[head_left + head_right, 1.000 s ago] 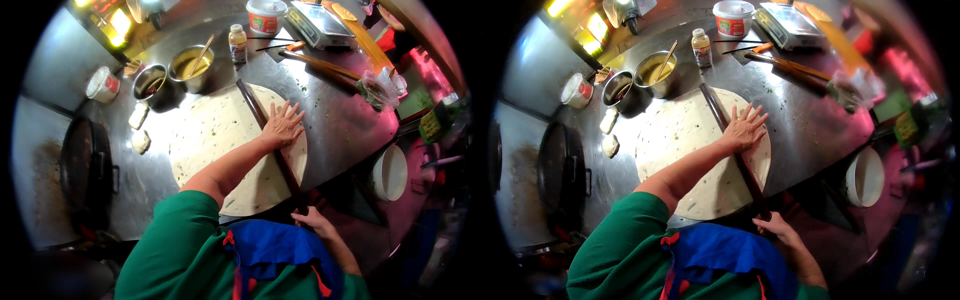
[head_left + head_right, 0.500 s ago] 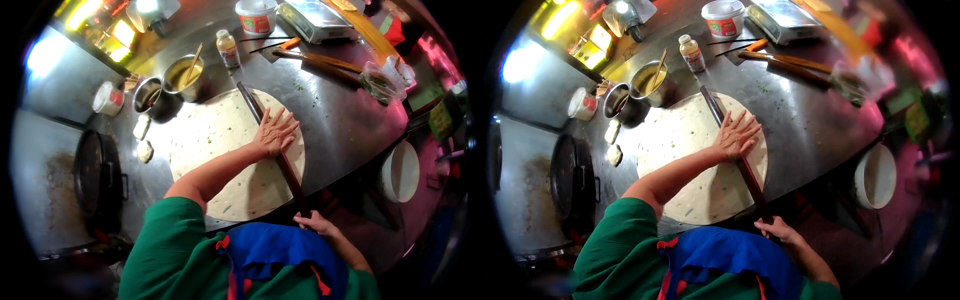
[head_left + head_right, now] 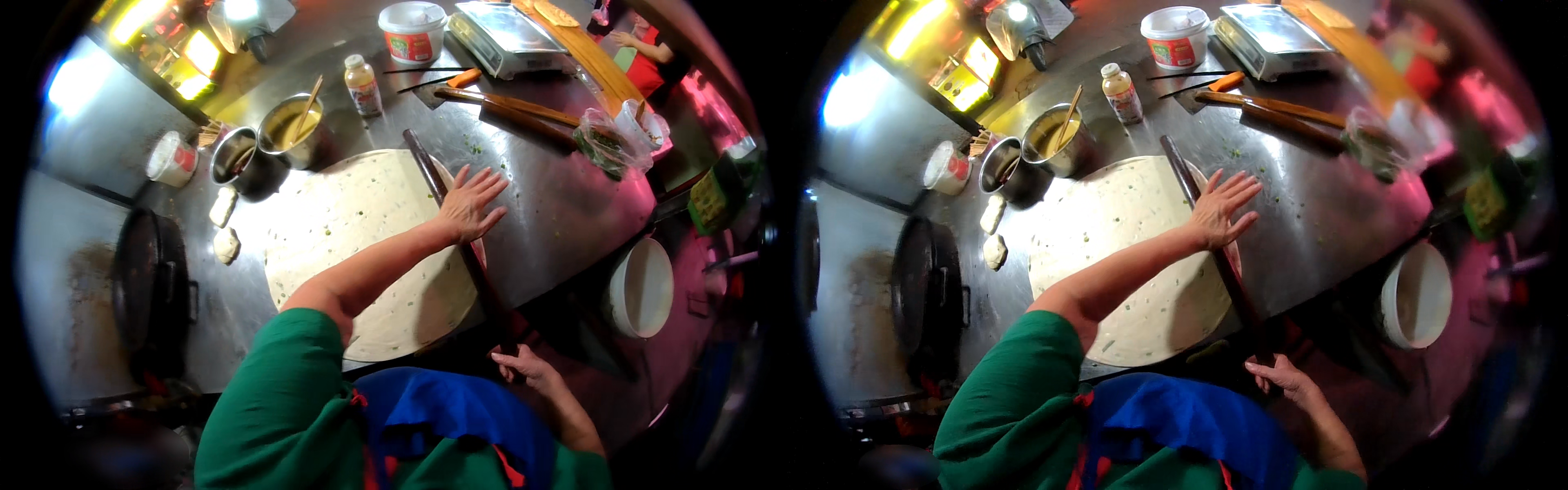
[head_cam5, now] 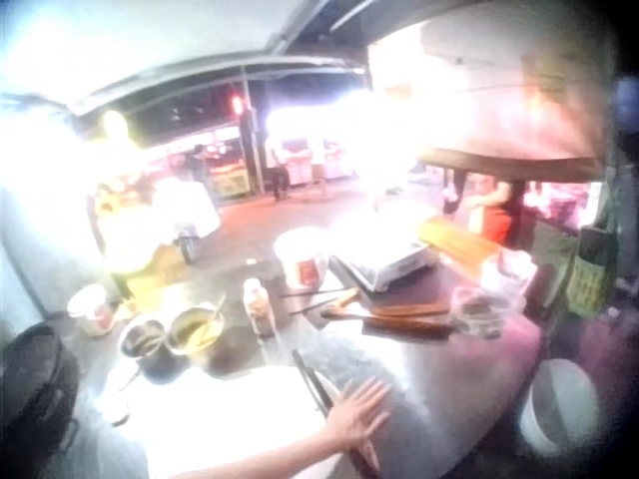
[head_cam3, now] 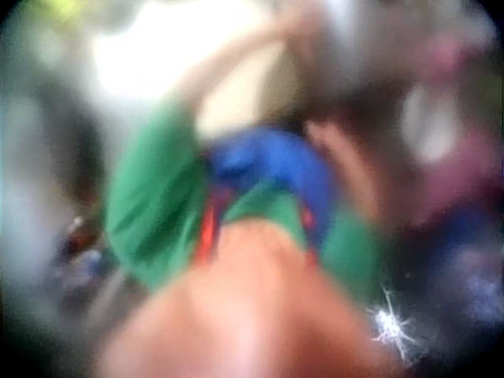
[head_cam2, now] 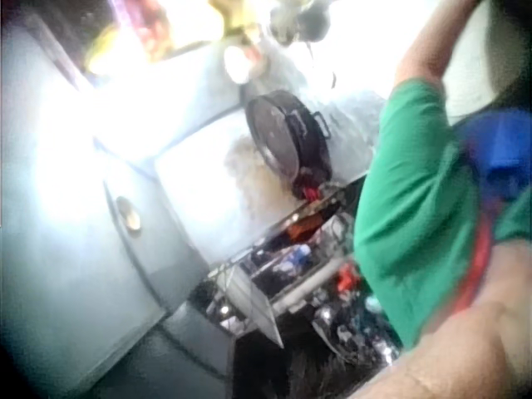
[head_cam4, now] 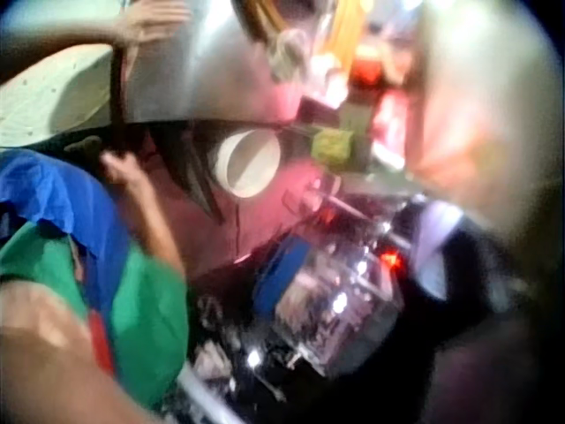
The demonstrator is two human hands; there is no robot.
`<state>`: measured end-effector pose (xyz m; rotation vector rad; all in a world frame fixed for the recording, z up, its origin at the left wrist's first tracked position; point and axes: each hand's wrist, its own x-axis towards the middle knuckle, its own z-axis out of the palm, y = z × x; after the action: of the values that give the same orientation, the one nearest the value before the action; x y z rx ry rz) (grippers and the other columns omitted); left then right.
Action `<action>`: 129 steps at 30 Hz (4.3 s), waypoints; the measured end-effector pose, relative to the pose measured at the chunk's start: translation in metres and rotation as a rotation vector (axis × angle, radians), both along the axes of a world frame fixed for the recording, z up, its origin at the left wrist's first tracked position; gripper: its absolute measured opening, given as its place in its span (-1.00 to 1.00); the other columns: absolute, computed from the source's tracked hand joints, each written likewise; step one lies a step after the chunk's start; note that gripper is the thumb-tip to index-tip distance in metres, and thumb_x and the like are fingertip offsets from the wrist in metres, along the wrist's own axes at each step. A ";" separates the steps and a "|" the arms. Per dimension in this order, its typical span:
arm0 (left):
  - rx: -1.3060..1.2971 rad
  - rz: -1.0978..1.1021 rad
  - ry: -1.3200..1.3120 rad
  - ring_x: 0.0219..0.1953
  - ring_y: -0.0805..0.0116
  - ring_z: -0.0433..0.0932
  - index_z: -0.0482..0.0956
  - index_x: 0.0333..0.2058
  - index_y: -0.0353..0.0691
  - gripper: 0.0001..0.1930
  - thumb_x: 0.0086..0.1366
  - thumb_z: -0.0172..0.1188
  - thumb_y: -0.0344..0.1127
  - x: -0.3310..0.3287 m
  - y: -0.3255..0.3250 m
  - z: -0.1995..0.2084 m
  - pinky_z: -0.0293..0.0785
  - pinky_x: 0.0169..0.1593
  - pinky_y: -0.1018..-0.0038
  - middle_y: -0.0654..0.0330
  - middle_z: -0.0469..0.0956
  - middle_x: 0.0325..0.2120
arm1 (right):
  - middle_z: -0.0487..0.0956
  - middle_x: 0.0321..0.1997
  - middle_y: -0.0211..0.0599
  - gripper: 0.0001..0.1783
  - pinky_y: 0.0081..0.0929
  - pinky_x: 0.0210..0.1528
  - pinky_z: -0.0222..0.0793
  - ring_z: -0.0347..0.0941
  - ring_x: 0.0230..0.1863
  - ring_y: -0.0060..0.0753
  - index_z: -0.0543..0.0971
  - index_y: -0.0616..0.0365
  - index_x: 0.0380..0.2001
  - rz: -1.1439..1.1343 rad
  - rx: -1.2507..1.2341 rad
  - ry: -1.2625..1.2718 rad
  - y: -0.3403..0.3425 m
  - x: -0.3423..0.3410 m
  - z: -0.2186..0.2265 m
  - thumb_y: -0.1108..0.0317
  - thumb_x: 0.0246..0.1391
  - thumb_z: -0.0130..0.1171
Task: The person rolls out a large, thin sheet of dough on a metal countertop using a long rolling pin. They then transfer the dough onto a large, round, flat griddle to cook. The person uses a wooden spatula to flip the crepe and presses it down with their hands. They also handle smaller dough pieces and a plastic bag containing ingredients.
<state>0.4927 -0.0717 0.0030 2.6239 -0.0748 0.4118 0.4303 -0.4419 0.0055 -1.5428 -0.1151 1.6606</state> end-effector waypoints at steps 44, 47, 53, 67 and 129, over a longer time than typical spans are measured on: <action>0.308 0.158 -0.335 0.16 0.11 0.46 0.47 0.22 -0.18 -0.47 0.45 0.05 0.05 -0.385 0.161 -0.017 0.26 0.29 0.17 0.04 0.56 -0.10 | 0.62 -0.44 -0.08 -0.57 -0.18 -0.39 0.56 0.65 -0.42 -0.04 0.38 0.24 -0.19 0.745 -0.204 -1.642 0.180 -0.287 0.015 0.35 -0.03 0.37; 0.245 0.145 -0.059 -0.17 0.13 0.54 0.44 0.28 -0.16 -0.41 0.45 0.06 0.10 -0.380 0.174 -0.003 0.35 0.10 0.21 0.12 0.57 -0.39 | 0.63 -0.45 -0.06 -0.59 -0.14 -0.42 0.55 0.65 -0.44 -0.02 0.38 0.27 -0.18 0.758 -0.174 -1.652 0.186 -0.298 0.023 0.36 -0.02 0.35; 0.349 0.249 -0.116 0.40 0.07 0.22 0.28 0.40 -0.06 -0.39 0.53 -0.17 0.12 -0.345 0.187 -0.020 0.05 0.43 0.06 0.06 0.32 0.33 | 0.63 -0.50 -0.15 -0.70 -0.23 -0.51 0.55 0.65 -0.52 -0.14 0.40 0.22 -0.26 0.858 -0.232 -1.765 0.192 -0.300 0.015 0.40 0.00 0.28; 0.238 0.089 0.066 0.49 -0.01 0.09 0.29 0.40 -0.05 -0.41 0.45 0.02 -0.07 -0.478 0.226 -0.009 -0.15 0.53 -0.03 0.01 0.30 0.36 | 0.62 -0.56 -0.12 -0.70 -0.19 -0.51 0.53 0.65 -0.52 -0.09 0.39 0.25 -0.27 0.795 -0.004 -1.584 0.229 -0.347 0.022 0.39 0.00 0.28; 0.288 1.027 0.271 0.44 -0.24 0.12 0.30 0.37 -0.21 -0.35 0.45 0.03 0.06 -0.449 0.127 -0.012 -0.02 0.45 -0.10 -0.23 0.23 0.37 | 0.10 0.58 0.06 -0.30 -0.09 0.55 -0.04 0.00 0.58 0.07 0.30 0.00 0.45 0.607 0.116 -1.828 0.258 0.059 -0.003 -0.17 0.45 -0.22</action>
<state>0.0435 0.0553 -0.0093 2.7673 1.4257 0.3704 0.4892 -0.1841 0.0021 -2.5203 -1.6526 0.0146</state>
